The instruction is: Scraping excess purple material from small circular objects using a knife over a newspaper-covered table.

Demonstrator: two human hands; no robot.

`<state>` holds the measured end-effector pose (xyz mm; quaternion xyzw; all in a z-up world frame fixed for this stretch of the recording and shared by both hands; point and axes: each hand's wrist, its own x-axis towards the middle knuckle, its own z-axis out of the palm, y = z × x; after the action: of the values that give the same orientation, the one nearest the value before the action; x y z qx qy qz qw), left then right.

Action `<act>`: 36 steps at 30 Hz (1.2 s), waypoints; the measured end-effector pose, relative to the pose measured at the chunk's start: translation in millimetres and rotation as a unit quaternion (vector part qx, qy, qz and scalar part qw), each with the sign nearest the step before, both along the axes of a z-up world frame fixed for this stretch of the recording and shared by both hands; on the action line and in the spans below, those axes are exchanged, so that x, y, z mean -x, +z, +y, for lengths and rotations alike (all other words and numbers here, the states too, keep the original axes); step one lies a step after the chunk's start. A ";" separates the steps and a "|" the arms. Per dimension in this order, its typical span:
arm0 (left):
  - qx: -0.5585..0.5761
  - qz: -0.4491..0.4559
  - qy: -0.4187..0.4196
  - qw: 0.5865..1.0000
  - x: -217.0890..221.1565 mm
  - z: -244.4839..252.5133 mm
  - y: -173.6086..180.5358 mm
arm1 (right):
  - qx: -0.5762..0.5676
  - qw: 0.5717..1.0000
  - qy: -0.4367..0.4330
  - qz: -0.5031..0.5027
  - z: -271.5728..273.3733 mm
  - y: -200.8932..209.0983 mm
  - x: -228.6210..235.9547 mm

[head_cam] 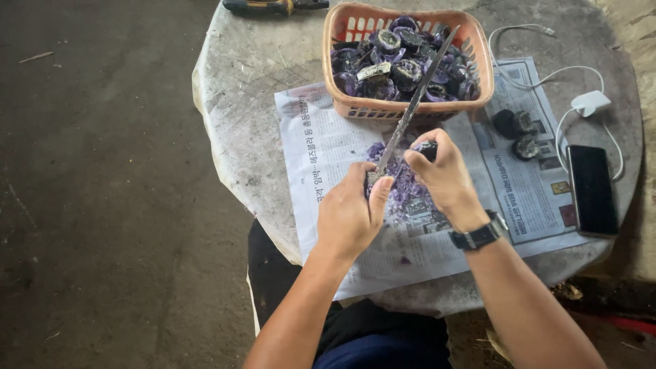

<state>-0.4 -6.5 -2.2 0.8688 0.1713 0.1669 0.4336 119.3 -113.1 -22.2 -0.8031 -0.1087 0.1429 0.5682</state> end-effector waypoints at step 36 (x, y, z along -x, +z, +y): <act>0.056 -0.004 -0.030 0.998 -3.9 9.2 -2.7 | 0.473 0.860 0.121 -0.147 -66.5 36.2 -103.9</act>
<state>3.5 2.8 -4.9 0.8470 0.1524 0.1476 0.4874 223.2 -179.6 13.9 -0.9674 -0.2065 0.1256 0.0756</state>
